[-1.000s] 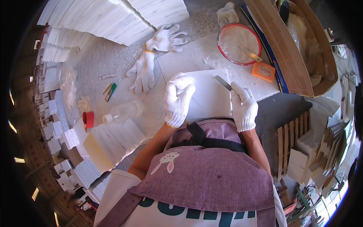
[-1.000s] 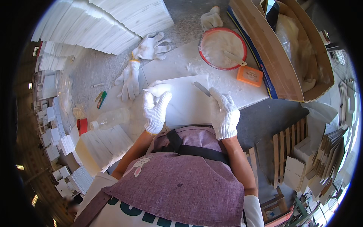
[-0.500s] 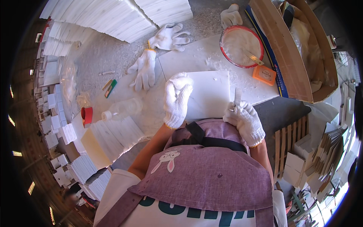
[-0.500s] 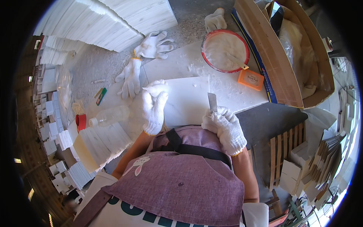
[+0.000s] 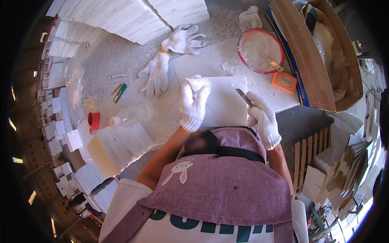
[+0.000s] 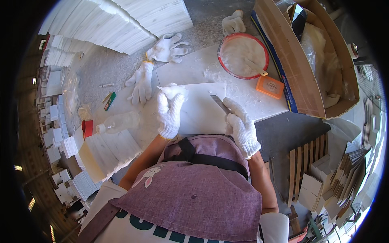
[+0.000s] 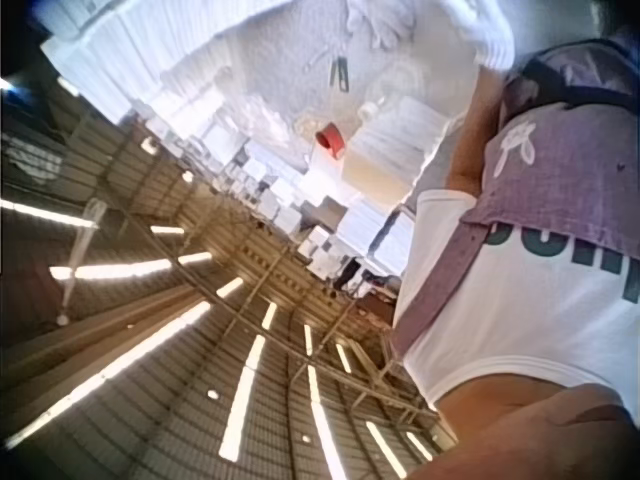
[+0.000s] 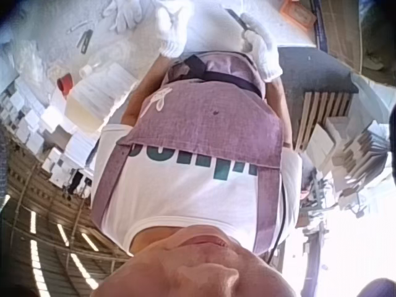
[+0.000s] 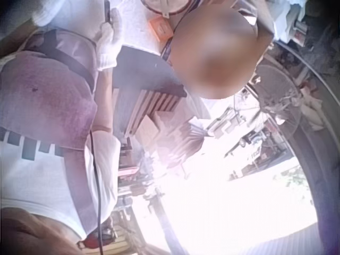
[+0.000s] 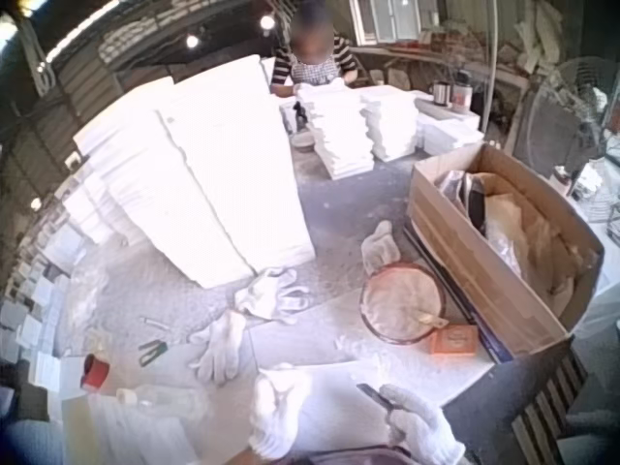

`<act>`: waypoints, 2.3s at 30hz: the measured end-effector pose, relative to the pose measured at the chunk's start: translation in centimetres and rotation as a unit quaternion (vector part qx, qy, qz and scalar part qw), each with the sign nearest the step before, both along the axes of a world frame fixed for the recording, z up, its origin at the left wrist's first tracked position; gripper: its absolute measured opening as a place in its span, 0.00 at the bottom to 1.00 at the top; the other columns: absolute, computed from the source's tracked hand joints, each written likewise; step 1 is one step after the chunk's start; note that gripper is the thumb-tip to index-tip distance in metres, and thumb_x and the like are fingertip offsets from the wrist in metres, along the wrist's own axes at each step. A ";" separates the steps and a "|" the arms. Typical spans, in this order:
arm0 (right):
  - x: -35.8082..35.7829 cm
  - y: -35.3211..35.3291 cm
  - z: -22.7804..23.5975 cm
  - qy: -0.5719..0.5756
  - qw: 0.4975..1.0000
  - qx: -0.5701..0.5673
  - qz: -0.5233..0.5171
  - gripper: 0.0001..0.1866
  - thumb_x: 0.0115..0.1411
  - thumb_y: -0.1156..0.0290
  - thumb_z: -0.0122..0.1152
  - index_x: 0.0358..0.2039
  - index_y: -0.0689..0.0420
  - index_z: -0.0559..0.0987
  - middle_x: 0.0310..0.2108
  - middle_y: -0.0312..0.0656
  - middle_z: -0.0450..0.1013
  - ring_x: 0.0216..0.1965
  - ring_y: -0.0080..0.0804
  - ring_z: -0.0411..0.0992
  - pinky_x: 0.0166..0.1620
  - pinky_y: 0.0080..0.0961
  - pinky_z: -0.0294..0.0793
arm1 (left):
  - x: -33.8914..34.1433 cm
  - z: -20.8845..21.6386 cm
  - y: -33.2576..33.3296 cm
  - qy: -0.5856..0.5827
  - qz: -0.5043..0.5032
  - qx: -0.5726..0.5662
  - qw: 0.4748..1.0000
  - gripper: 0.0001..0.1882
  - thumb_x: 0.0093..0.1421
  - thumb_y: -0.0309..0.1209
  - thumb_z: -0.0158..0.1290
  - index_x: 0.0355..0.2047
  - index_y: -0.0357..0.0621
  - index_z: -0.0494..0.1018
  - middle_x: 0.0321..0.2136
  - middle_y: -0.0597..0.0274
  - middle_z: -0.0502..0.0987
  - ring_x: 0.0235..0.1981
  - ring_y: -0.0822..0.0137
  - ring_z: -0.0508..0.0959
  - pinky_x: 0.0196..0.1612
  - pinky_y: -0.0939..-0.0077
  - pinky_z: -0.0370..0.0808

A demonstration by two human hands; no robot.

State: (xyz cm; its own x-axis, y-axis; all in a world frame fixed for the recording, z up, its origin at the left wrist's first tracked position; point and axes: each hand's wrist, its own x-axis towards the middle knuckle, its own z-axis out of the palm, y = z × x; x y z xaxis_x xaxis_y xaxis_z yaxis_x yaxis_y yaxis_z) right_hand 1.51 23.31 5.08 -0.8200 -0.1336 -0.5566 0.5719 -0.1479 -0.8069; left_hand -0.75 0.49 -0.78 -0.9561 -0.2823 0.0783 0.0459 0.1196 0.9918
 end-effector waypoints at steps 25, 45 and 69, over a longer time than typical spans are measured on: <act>-2.0 -2.8 -0.7 0.281 0.830 0.462 0.139 0.17 0.61 0.64 0.56 0.51 0.47 0.79 0.31 0.50 0.73 0.33 0.49 0.75 0.37 0.38 0.74 | 0.0 0.2 0.1 0.018 0.002 -0.034 0.999 0.16 0.59 0.22 0.58 0.46 0.40 0.69 0.44 0.57 0.75 0.42 0.68 0.77 0.45 0.74 0.75; -1.1 -1.4 -0.5 0.274 0.770 0.524 0.241 0.18 0.61 0.65 0.54 0.53 0.41 0.77 0.29 0.50 0.71 0.29 0.48 0.74 0.33 0.41 0.73 | -0.1 0.2 0.3 0.016 -0.007 0.002 1.000 0.19 0.58 0.18 0.57 0.49 0.39 0.67 0.46 0.58 0.73 0.43 0.70 0.75 0.45 0.76 0.76; -2.0 -2.2 -2.2 0.359 0.754 0.511 0.202 0.19 0.62 0.65 0.53 0.54 0.44 0.75 0.33 0.51 0.74 0.27 0.50 0.76 0.28 0.41 0.75 | -1.7 3.2 -1.8 0.039 0.001 -0.213 0.976 0.21 0.51 0.18 0.62 0.47 0.40 0.76 0.46 0.54 0.75 0.45 0.61 0.77 0.47 0.72 0.76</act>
State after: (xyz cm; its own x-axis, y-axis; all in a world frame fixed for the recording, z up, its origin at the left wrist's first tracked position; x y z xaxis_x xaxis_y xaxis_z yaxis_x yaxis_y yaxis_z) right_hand -0.53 21.12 2.85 -0.9663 -0.2559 0.0293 -0.2353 0.8305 -0.5049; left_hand -2.49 -1.32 2.38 -0.9420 -0.2103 0.2617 0.1186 0.5207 0.8455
